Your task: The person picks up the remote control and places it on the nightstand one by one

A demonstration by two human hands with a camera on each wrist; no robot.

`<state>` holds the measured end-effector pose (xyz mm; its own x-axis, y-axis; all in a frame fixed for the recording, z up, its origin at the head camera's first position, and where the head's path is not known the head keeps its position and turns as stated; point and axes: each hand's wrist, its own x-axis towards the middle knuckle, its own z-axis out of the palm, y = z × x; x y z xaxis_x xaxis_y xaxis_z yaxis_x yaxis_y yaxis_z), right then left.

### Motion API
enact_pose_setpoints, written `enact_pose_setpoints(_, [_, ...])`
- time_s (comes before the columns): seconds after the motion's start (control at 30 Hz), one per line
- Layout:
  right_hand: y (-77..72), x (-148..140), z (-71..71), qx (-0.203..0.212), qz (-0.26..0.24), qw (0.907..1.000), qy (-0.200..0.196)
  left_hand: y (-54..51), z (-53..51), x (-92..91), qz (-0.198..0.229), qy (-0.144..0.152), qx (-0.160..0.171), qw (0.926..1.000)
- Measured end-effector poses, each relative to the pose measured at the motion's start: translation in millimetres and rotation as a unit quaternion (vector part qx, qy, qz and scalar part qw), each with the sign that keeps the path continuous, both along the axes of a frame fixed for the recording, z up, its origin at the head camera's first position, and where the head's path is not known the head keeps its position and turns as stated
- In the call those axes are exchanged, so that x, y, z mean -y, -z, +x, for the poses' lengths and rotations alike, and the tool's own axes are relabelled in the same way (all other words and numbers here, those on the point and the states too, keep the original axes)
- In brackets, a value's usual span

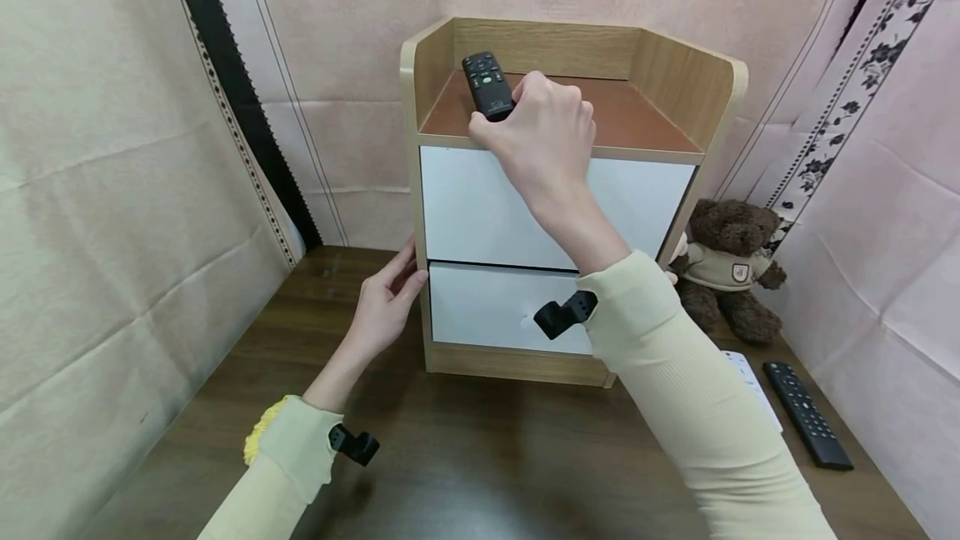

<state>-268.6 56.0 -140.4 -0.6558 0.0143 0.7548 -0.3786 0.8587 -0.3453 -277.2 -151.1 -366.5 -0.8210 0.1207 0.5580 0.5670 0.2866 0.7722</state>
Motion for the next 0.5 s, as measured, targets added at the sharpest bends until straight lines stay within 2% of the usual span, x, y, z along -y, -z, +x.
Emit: enact_pose_setpoints(0.5, [-8.8, 2.5, 1.1, 0.065, 0.046, 0.9965, 0.025, 1.0, 0.2, -0.2, 0.002, -0.003, -0.007, 1.0000])
